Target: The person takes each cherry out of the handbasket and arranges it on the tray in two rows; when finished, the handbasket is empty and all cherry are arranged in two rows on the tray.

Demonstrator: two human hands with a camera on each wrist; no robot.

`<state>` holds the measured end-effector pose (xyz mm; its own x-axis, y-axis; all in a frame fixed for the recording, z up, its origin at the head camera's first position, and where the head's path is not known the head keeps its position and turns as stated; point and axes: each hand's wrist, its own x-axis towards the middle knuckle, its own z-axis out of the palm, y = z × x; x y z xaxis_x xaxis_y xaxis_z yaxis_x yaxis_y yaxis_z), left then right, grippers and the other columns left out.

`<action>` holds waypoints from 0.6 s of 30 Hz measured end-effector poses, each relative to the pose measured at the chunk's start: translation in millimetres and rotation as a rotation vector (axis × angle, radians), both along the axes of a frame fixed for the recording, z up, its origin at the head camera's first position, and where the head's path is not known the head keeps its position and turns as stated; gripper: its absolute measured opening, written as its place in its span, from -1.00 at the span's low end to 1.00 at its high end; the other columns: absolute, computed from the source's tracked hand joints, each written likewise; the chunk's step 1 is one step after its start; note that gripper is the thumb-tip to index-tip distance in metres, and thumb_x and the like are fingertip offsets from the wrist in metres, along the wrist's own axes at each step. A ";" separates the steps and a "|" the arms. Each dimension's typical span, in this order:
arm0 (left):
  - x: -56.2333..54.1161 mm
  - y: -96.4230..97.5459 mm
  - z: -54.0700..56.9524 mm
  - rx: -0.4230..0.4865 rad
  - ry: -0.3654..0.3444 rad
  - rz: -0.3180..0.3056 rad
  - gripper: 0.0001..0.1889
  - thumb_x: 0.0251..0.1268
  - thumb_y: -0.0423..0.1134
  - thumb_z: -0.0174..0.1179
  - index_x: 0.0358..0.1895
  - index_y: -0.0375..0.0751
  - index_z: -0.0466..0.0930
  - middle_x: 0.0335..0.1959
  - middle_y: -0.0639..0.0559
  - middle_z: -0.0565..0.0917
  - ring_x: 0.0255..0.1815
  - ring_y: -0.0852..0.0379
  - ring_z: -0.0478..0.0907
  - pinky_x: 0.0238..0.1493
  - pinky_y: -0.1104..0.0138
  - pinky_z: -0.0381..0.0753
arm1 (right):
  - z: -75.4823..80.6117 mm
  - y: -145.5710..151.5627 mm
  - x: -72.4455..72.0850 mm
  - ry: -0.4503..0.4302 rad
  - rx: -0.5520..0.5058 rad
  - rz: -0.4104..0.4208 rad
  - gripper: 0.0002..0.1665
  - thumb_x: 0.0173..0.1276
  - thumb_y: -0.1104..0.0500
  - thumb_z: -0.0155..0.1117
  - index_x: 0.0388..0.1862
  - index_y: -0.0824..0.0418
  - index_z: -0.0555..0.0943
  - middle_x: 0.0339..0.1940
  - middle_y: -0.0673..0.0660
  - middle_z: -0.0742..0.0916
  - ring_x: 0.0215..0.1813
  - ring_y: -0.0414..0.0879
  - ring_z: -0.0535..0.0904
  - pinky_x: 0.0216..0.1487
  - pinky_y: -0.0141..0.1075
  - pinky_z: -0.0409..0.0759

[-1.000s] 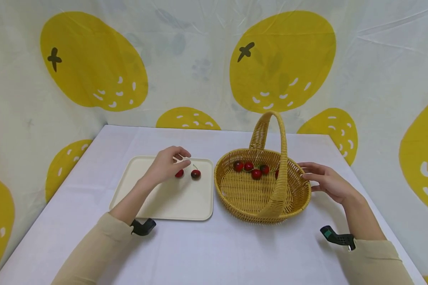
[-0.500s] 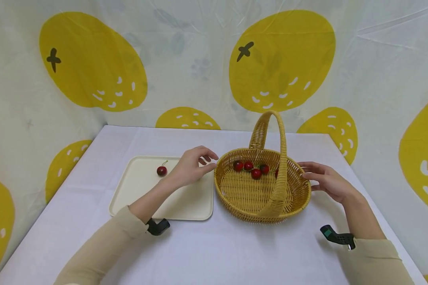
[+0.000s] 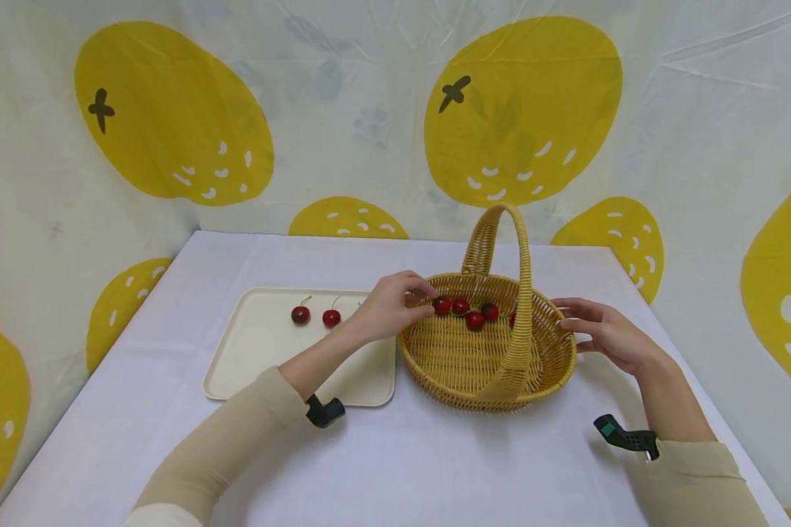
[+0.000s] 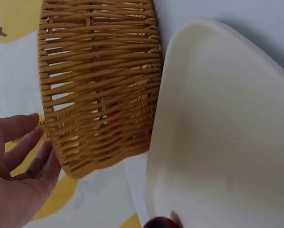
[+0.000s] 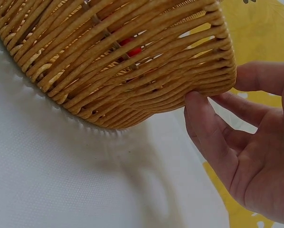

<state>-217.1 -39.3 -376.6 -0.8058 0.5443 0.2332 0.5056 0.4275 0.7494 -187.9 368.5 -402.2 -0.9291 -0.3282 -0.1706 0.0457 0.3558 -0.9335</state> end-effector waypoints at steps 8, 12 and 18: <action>-8.9 21.1 -2.6 -0.111 -0.029 -0.029 -0.70 0.40 -0.29 0.35 0.12 -0.35 0.70 0.09 -0.21 0.65 0.06 -0.14 0.61 0.07 0.20 0.59 | 0.4 -1.5 0.4 0.008 0.012 0.007 -0.39 0.62 0.14 0.13 0.49 0.40 0.29 0.20 -0.01 0.61 0.08 -0.17 0.62 -0.03 -0.13 0.71; -11.0 30.0 -0.7 -0.143 -0.044 -0.055 -0.66 0.40 -0.29 0.34 0.16 -0.37 0.67 0.11 -0.23 0.65 0.09 -0.16 0.59 0.05 0.18 0.56 | 0.6 -1.3 -0.3 0.012 0.012 0.004 -0.40 0.61 0.13 0.14 0.48 0.39 0.29 0.19 -0.02 0.61 0.07 -0.17 0.63 -0.04 -0.13 0.71; -15.2 39.6 -5.6 -0.171 -0.104 -0.038 -0.61 0.40 -0.27 0.34 0.21 -0.36 0.64 0.13 -0.21 0.64 0.14 -0.11 0.58 0.11 0.19 0.55 | 0.3 0.0 -1.0 0.013 -0.013 0.013 -0.46 0.62 0.17 0.13 0.47 0.34 0.34 0.18 -0.05 0.62 0.07 -0.18 0.63 -0.06 -0.13 0.71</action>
